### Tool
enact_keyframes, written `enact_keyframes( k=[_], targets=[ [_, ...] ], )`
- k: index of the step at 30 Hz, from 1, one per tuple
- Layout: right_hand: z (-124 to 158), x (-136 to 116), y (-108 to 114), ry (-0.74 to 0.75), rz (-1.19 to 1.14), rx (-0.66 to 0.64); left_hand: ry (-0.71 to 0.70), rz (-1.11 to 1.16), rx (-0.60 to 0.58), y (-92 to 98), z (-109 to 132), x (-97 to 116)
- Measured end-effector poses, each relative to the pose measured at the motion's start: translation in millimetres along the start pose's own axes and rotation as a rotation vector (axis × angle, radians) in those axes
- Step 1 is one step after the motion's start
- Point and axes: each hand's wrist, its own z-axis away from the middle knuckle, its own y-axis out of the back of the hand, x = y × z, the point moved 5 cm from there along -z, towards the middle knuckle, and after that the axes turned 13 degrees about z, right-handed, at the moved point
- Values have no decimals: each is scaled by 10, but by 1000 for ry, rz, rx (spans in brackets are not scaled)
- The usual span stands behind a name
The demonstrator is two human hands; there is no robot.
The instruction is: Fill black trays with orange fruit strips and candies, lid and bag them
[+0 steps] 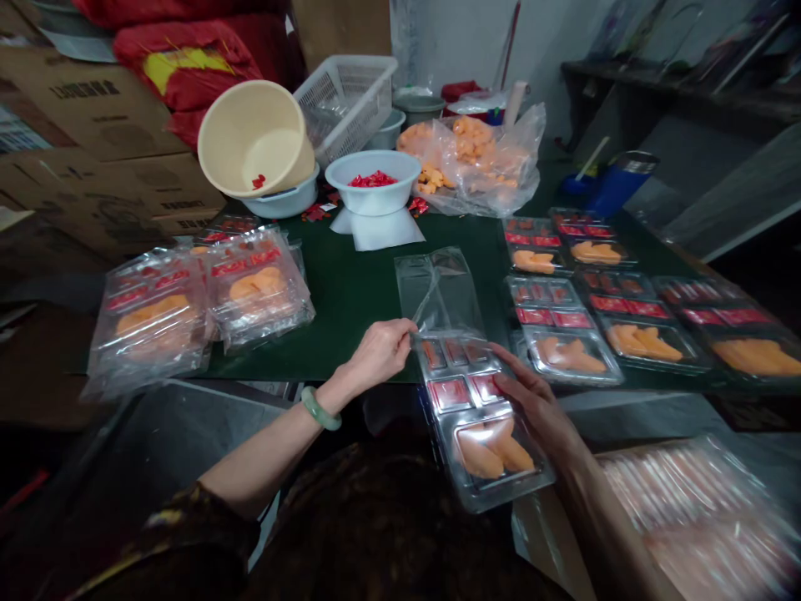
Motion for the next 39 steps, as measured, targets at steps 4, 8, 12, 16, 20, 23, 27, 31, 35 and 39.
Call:
enact_keyframes(
  k=[4, 8, 12, 16, 20, 23, 27, 31, 35, 39],
  targets=[
    [85, 23, -135, -45, -2, 48, -154, -264, 94, 56, 135, 174],
    [1, -57, -279, 4, -19, 123, -287, -330, 20, 107, 279, 261],
    [-323, -232, -487, 123, 311, 216, -225, -340, -74, 205, 356, 84],
    [-453, -428, -678, 352, 1141, 380, -165, -405, -99, 316, 335, -139],
    [-207, -312, -684, 644, 1383, 92, -143, -419, -148, 349, 277, -170],
    [-19, -125, -572, 782, 1422, -188, -133, -426, -190, 340, 204, -130],
    [-100, -81, -548, 967, 1392, -32, -163, -491, -264, 299, 73, -16],
    [-235, -152, -774, 1024, 1321, 243, -218, -507, -348, 265, 61, 164],
    [-155, -245, -954, 932, 1472, 294, -221, -497, -365, 313, 224, 170],
    [-211, -277, -981, 917, 1494, -13, -184, -451, -323, 408, 343, 49]
  ],
)
